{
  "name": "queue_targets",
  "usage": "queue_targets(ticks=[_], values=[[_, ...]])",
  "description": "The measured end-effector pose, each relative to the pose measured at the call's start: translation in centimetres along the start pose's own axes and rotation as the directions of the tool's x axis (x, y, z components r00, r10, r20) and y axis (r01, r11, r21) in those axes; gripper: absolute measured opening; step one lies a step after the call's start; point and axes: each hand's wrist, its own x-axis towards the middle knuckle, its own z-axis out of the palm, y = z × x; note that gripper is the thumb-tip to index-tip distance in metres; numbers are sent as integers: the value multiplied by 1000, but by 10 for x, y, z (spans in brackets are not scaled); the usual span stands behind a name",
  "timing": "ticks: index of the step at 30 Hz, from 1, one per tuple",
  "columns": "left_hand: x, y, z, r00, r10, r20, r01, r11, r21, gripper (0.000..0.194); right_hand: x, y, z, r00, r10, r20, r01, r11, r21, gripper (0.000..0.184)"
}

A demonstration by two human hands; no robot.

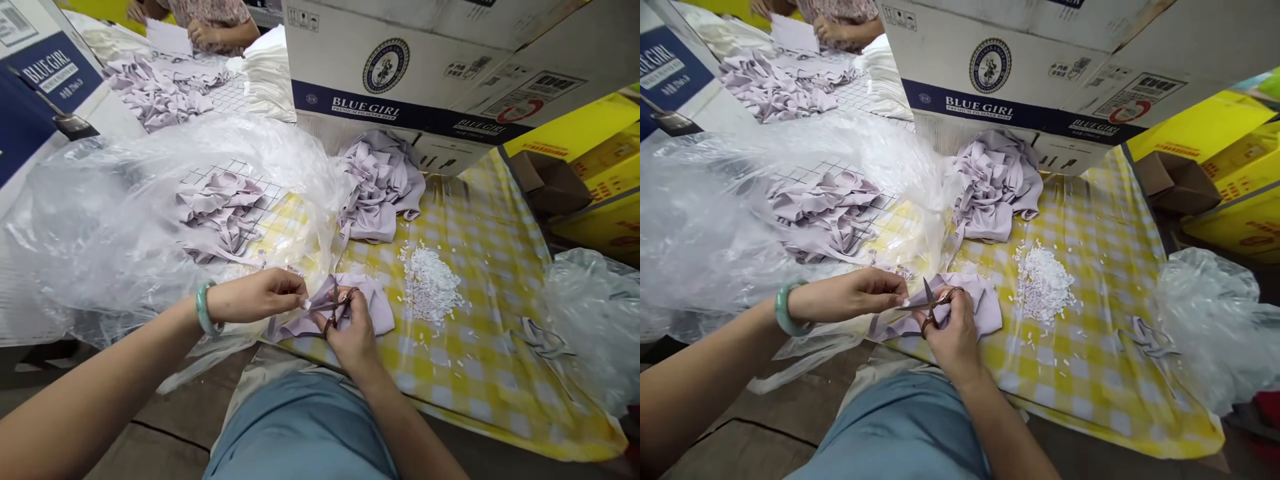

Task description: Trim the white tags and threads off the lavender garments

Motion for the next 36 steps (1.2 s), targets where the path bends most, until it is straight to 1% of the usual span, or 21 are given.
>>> queue_targets(ticks=[2,5,7,9,10,12,14,15,17,19,20,22,24,25,26,27,29,31,33,34,36], values=[[0,0,3,998,-21,67,33,983,-178,31,2,-2,3,998,61,21,-63,996,66,33],[1,-3,11,998,-33,51,53,889,-455,29,10,-5,1,994,104,31,-108,970,217,23],[1,-3,18,997,-47,54,68,838,-541,28,17,-10,-5,996,93,-5,-86,934,346,16],[1,2,25,996,-54,68,84,804,-589,26,23,-16,-14,998,55,1,-49,874,484,17],[1,5,27,998,-51,47,70,781,-621,26,24,-20,-18,999,22,31,-36,838,545,21],[3,13,32,998,-42,-52,-7,709,-706,23,23,-27,-24,993,-46,108,-31,783,622,30],[6,20,34,991,-41,-125,-70,643,-763,21,21,-30,-27,989,-40,140,-58,774,630,36],[7,22,34,992,-40,-120,-68,634,-771,21,21,-30,-27,992,-5,126,-75,778,623,35],[9,24,34,998,-46,-44,-2,668,-744,23,23,-27,-28,995,78,64,-101,774,625,29],[9,27,33,999,-42,12,39,759,-650,26,28,-24,-29,992,126,14,-104,744,660,27],[9,30,33,1000,-22,-3,17,820,-573,26,31,-23,-29,991,134,7,-102,717,689,28],[10,36,35,988,83,-134,-126,923,-363,23,35,-25,-24,991,131,42,-118,646,754,31],[15,43,40,923,221,-314,-290,937,-193,20,35,-31,-13,987,128,94,-151,575,804,35],[19,45,42,882,250,-399,-345,919,-188,19,35,-33,-8,985,134,106,-162,547,821,36],[25,47,45,850,233,-473,-383,890,-249,18,34,-35,-3,984,142,112,-171,534,828,38],[31,48,48,830,176,-530,-405,843,-355,17,34,-36,-2,982,152,114,-179,530,829,38],[45,49,54,810,17,-587,-419,716,-558,16,32,-33,-8,977,164,139,-207,542,815,37],[60,50,62,772,-79,-630,-448,636,-629,18,29,-24,-28,970,189,150,-234,588,774,33],[75,53,73,752,-87,-653,-469,624,-624,15,24,-11,-54,967,249,58,-214,666,715,33],[83,54,81,767,-70,-638,-462,630,-625,15,22,-4,-66,962,274,-11,-193,705,683,35],[98,57,97,830,-22,-557,-406,662,-631,15,17,6,-82,950,300,-91,-169,734,658,42]])
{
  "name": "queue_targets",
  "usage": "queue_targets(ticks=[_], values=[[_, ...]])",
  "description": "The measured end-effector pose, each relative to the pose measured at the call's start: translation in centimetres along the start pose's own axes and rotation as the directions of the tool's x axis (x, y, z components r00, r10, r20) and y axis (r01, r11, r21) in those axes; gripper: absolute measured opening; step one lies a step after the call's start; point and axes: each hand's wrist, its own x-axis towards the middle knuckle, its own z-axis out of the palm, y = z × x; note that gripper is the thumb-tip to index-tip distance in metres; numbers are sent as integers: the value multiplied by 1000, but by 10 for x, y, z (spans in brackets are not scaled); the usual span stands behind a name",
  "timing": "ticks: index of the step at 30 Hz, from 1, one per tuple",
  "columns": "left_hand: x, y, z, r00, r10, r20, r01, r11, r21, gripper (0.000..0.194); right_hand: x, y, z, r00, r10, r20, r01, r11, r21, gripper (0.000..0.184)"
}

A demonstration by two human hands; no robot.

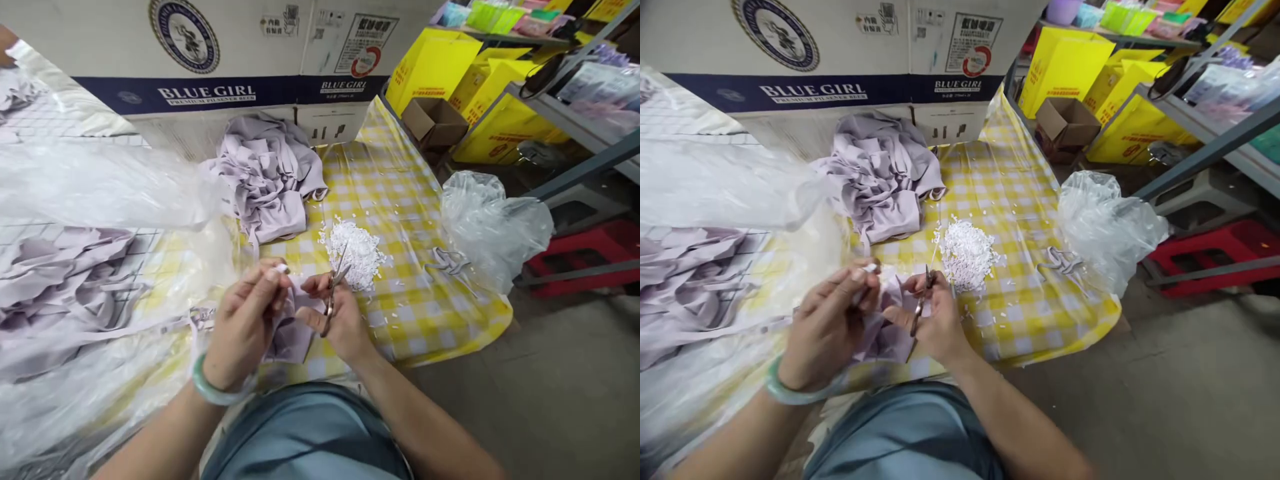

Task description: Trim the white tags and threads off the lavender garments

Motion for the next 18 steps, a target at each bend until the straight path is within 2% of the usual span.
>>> queue_targets(ticks=[3,7,9,11,13,15,16,18], values=[[6,-17,20,989,-49,137,39,996,81,18,-3,7,-5,999,42,-7,-42,999,34,41],[15,-26,28,977,-84,194,56,988,145,17,-6,21,4,988,80,-129,-78,997,20,35],[18,-26,27,977,-73,200,27,974,224,19,-8,20,-4,992,98,-80,-98,995,6,34],[21,-28,27,975,-9,224,-67,942,329,23,-11,11,-23,995,97,-23,-99,985,-139,32],[21,-32,28,960,58,272,-170,896,410,26,-13,-4,-49,999,53,-2,-48,906,-422,29],[21,-38,31,943,75,323,-217,876,431,27,-15,-18,-73,999,-24,46,49,750,-659,30],[21,-41,33,938,70,341,-220,879,424,27,-15,-23,-82,996,-50,79,92,676,-731,32],[20,-46,35,931,57,360,-210,891,402,28,-17,-28,-93,988,-60,141,149,580,-801,37]])
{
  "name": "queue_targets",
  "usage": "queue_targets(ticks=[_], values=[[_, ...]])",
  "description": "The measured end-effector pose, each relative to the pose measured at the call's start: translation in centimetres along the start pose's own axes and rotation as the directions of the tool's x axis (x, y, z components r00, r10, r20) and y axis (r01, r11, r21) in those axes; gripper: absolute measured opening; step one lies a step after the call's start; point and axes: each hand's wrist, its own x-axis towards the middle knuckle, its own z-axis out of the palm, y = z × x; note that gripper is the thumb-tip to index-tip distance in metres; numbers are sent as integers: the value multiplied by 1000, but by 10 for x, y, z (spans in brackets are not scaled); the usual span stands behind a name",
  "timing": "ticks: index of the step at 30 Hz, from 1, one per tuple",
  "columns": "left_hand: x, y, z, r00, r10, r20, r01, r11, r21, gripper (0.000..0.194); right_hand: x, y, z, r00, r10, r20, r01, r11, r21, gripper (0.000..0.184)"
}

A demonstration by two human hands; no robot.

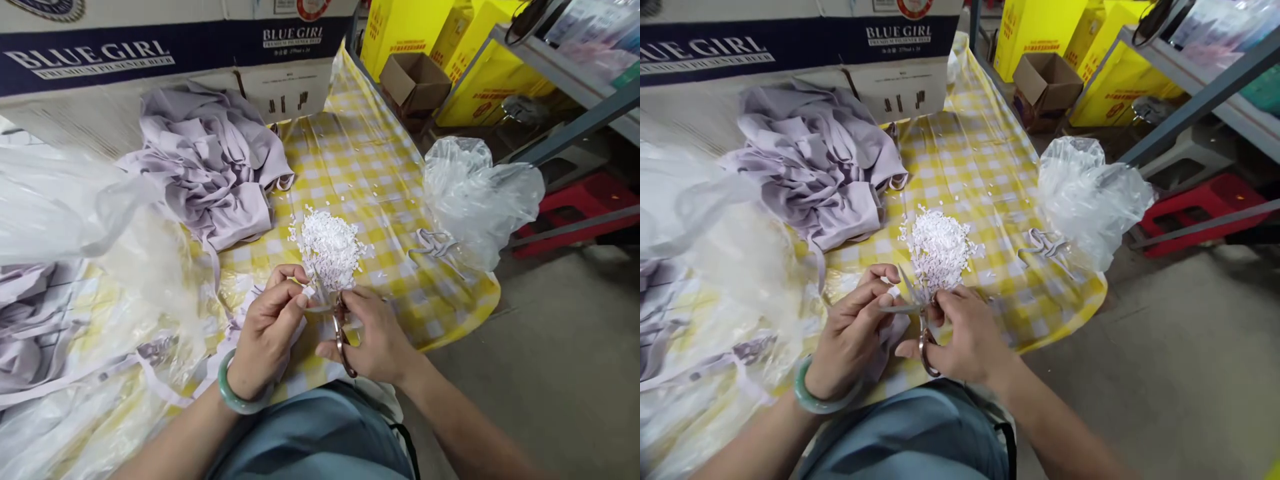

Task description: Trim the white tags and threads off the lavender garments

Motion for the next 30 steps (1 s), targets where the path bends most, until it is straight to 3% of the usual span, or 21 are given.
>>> queue_targets(ticks=[6,21,30], values=[[-1,-4,3,999,4,54,-4,1000,-3,26,-3,3,0,997,-11,75,12,1000,-10,39],[0,-6,7,995,39,97,-47,995,83,24,0,4,2,998,16,59,-19,999,49,44],[0,-8,8,990,75,120,-81,995,53,21,2,5,2,999,16,39,-20,995,93,43]])
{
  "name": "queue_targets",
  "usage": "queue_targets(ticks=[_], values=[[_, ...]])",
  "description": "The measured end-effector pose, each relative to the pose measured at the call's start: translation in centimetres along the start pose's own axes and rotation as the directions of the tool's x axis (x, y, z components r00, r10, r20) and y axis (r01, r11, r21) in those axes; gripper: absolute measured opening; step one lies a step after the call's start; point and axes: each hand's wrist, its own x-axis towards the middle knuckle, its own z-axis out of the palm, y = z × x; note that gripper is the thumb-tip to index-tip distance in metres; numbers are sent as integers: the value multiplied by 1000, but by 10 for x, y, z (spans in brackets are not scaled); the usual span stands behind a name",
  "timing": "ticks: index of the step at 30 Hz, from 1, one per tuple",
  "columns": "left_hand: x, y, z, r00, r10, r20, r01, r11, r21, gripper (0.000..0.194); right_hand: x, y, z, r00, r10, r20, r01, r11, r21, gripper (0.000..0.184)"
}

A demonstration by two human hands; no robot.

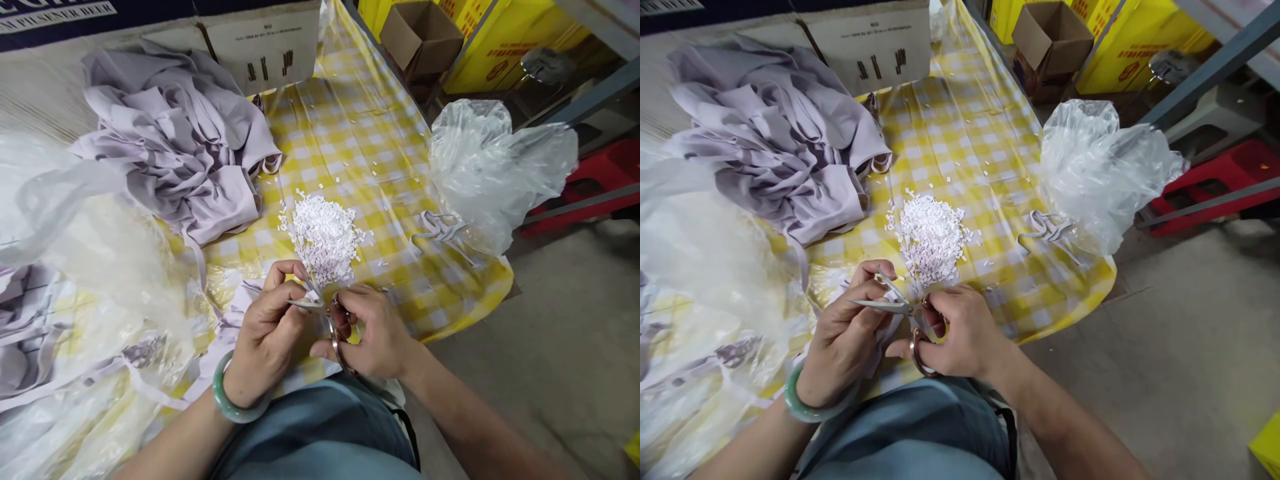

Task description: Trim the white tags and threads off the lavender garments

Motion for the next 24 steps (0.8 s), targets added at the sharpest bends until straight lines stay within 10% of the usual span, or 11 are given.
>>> queue_targets(ticks=[24], values=[[11,-4,10,992,107,68,-112,990,80,21,-11,14,-3,997,72,-29,-71,997,11,45]])
